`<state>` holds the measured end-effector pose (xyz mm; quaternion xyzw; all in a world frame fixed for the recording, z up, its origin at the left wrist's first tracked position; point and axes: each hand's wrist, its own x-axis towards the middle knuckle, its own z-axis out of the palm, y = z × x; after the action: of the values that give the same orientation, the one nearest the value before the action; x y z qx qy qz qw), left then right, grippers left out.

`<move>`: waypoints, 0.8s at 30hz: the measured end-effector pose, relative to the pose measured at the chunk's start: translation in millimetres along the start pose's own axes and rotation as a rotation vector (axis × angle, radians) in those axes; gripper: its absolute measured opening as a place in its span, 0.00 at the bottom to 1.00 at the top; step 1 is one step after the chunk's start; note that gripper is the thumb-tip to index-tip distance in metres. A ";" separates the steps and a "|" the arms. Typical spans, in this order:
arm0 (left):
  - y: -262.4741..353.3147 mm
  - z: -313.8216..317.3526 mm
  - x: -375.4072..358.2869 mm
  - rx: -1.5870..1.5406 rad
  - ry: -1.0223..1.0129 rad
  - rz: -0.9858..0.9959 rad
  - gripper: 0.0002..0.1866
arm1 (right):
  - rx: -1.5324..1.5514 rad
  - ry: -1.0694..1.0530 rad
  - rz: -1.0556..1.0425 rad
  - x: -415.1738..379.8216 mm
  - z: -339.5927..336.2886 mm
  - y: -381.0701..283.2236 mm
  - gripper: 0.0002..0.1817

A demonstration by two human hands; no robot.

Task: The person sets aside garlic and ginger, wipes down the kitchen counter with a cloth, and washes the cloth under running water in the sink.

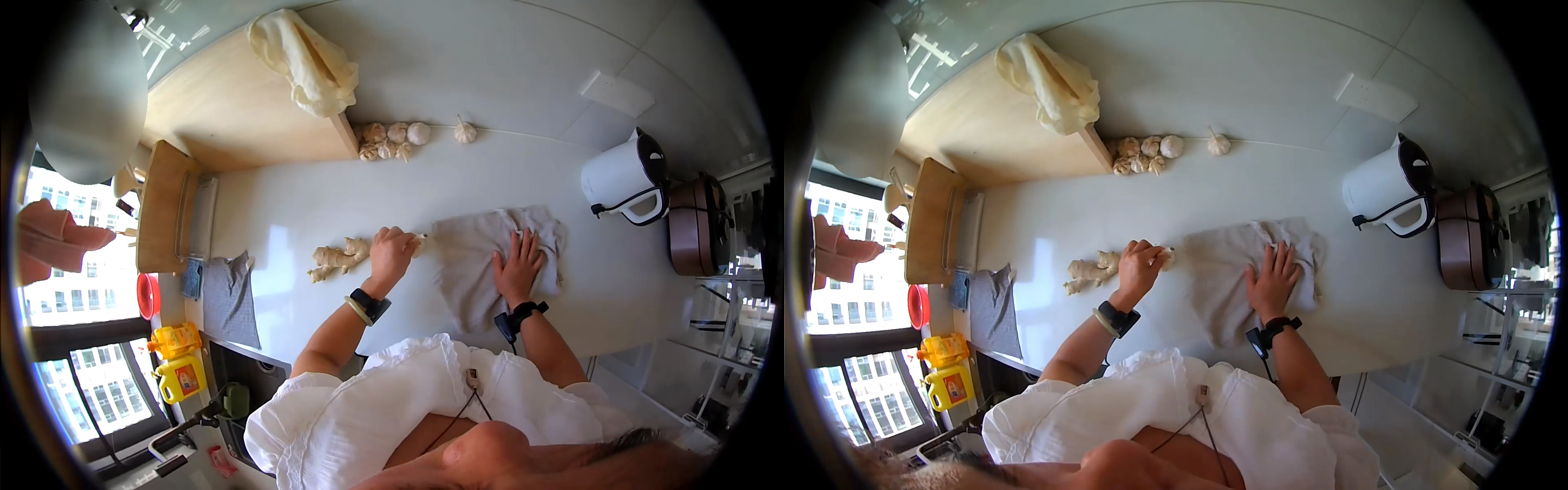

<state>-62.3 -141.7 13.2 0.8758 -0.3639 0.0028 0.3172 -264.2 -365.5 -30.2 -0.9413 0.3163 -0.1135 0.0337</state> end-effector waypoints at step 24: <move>18.7 89.2 248.3 -0.315 -0.439 -0.036 0.42 | 0.034 -0.066 0.039 7.1 -14.9 -3.0 0.34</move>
<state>88.2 -359.2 10.9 0.8018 -0.4041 -0.2496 0.3627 -260.5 -367.2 -13.9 -0.9375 0.3311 -0.0870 0.0621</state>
